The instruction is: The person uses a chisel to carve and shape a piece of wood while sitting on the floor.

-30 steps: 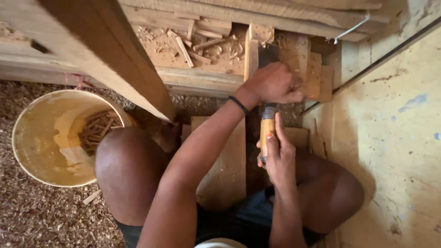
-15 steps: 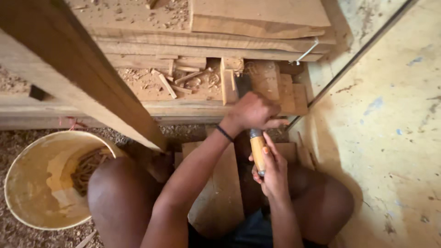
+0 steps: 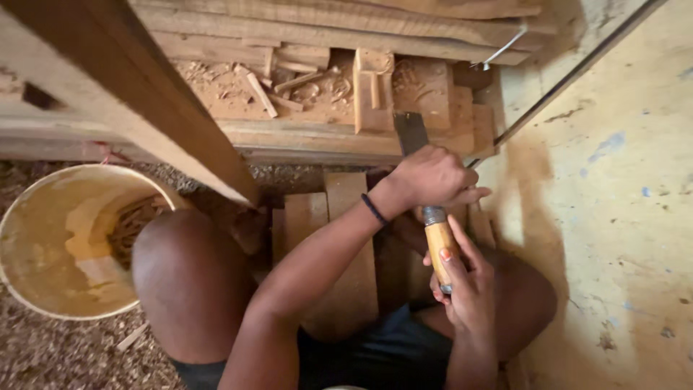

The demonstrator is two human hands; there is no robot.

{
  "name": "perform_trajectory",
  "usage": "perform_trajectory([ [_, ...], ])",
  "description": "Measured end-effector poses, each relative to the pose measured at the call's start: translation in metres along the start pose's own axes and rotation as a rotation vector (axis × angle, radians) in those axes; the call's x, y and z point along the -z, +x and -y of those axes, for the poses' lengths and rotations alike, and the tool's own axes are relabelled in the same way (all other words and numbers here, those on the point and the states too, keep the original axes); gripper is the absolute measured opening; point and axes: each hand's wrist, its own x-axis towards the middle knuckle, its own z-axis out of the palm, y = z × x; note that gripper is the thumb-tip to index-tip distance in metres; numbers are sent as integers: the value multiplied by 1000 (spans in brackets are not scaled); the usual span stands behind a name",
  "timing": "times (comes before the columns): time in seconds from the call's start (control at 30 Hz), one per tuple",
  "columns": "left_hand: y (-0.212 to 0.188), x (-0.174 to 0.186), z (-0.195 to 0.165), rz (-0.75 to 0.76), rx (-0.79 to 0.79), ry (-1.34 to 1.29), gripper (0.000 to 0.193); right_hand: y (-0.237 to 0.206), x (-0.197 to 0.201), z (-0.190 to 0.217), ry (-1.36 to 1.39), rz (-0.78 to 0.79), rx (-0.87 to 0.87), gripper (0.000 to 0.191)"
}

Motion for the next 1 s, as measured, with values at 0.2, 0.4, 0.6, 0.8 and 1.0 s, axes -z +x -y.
perform_trajectory([
  [0.2,-9,15,2,-108,53,-40,49,2,-9,10,-111,32,53,59],
  [0.4,-11,15,2,-141,82,-51,46,5,-9,15,-163,17,0,57],
  [0.6,-12,19,1,-136,133,-64,51,5,-9,16,-207,45,-26,59],
  [0.8,-13,29,2,-19,178,-68,56,2,-19,13,-190,44,-85,57],
  [1.0,-15,36,7,-26,183,-137,55,-1,-25,16,-286,35,-89,57],
])
